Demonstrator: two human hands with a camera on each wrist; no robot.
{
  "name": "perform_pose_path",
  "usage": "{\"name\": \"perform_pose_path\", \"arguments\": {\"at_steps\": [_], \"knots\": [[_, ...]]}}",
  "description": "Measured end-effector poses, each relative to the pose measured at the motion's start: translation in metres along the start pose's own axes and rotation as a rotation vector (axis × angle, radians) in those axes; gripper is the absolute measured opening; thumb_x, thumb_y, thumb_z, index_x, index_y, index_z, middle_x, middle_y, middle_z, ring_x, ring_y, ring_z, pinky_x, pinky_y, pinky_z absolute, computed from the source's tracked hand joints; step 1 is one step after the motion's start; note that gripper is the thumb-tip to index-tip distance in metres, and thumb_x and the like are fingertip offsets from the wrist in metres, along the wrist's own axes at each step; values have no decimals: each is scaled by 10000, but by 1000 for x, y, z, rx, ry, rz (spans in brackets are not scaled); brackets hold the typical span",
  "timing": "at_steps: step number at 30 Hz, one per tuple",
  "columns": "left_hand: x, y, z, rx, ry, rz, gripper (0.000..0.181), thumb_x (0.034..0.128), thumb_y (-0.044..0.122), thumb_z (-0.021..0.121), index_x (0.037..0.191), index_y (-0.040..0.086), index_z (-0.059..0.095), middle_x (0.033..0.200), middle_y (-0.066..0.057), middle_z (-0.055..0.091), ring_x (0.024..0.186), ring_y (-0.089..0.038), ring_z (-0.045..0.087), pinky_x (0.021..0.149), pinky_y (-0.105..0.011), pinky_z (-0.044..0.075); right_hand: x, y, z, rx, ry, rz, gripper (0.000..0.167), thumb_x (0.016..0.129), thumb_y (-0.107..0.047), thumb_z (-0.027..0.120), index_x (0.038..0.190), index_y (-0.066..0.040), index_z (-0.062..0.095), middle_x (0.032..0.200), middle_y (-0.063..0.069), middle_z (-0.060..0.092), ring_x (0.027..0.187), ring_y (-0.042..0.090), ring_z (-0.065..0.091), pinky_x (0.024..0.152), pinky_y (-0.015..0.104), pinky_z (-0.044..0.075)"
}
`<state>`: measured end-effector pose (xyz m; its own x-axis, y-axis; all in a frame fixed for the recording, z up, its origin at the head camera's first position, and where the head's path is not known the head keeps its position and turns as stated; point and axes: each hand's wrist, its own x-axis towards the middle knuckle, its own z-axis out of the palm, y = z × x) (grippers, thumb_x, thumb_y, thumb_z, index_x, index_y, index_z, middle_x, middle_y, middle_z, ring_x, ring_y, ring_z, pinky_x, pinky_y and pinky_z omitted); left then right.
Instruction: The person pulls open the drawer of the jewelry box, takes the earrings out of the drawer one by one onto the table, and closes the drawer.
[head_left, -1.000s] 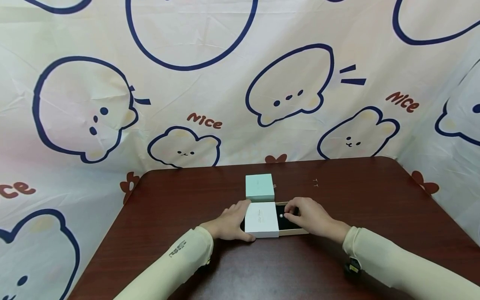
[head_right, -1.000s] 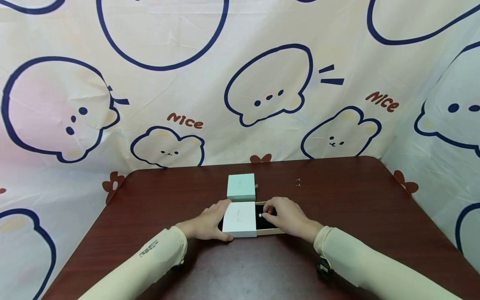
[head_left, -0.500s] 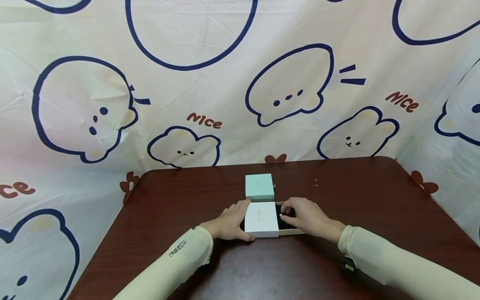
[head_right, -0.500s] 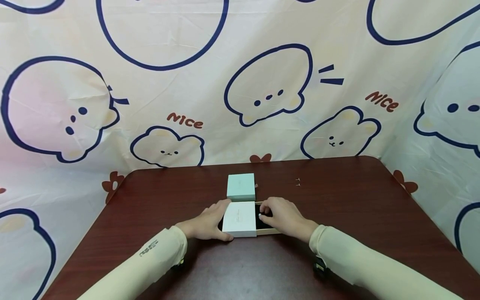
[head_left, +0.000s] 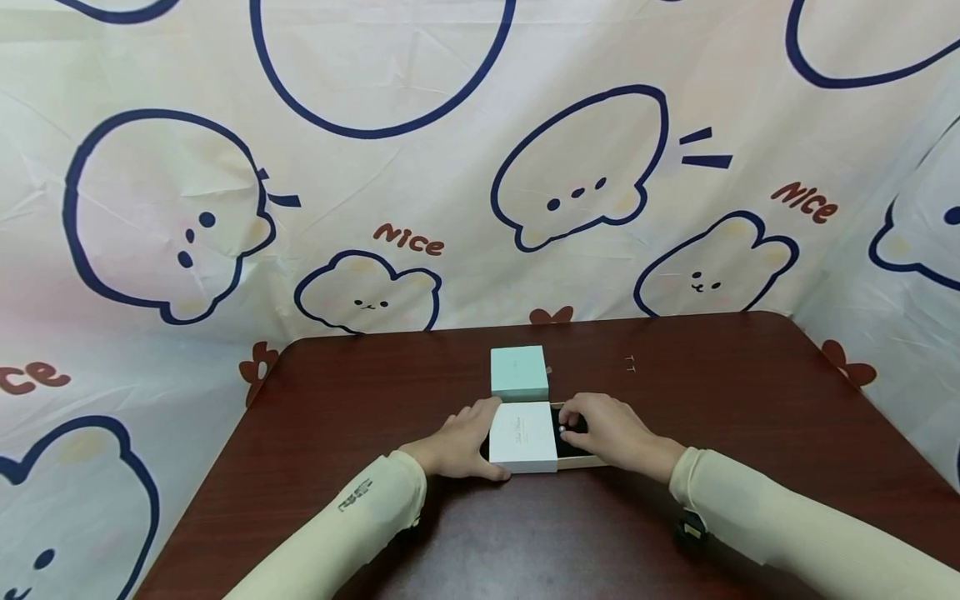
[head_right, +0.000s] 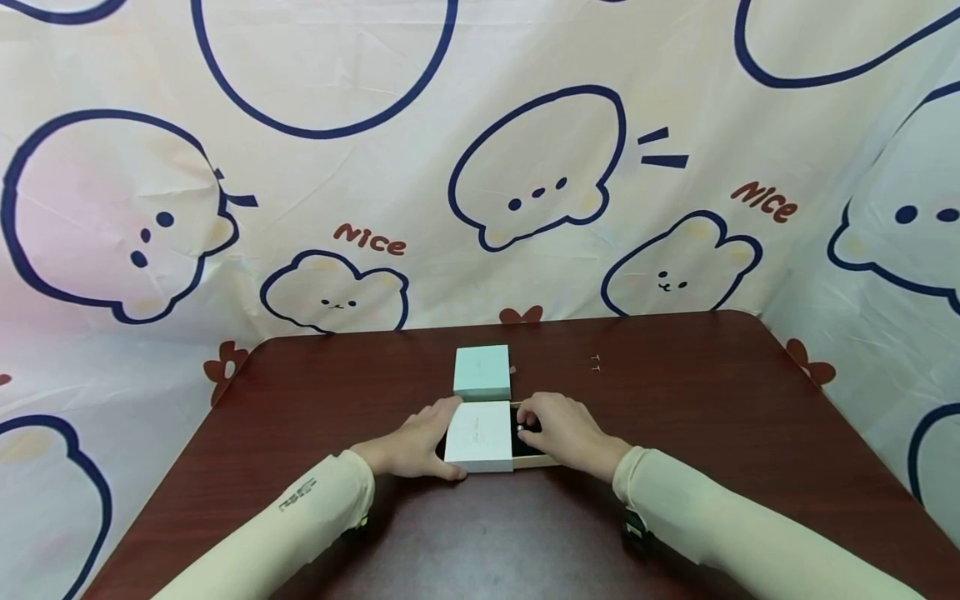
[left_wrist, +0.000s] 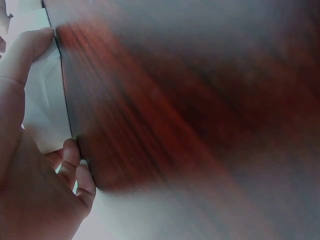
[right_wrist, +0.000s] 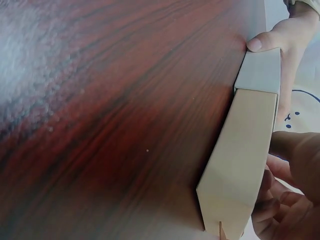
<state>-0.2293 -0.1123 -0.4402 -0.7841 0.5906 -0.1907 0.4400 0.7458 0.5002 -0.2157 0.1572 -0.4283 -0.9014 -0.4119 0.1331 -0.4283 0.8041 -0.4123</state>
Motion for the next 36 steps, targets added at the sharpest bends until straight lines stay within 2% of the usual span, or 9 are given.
{"name": "perform_pose_path", "arguments": {"at_steps": [13,30,36], "knots": [[0,1,0,3,-5,0,1120,828,485,789,1622,82,111,1672,-135,208,1526,-357,243,1197,-601,233,2,2,3,4,-20,10,69,891,-149,769,950,-170,738,862,-75,651,767,67,563,634,268,470],[0,1,0,7,5,11,1101,820,472,793,1614,84,136,1653,-131,246,1492,-347,290,1172,-588,267,1,2,3,9,-2,-7,54,890,-155,770,934,-170,741,848,-86,650,766,54,566,630,255,465],[0,1,0,13,2,8,1112,822,479,789,1617,76,124,1663,-137,228,1508,-358,271,1182,-594,256,1,3,3,9,8,-14,54,891,-159,769,937,-164,742,843,-86,651,756,47,558,615,242,456]]}}
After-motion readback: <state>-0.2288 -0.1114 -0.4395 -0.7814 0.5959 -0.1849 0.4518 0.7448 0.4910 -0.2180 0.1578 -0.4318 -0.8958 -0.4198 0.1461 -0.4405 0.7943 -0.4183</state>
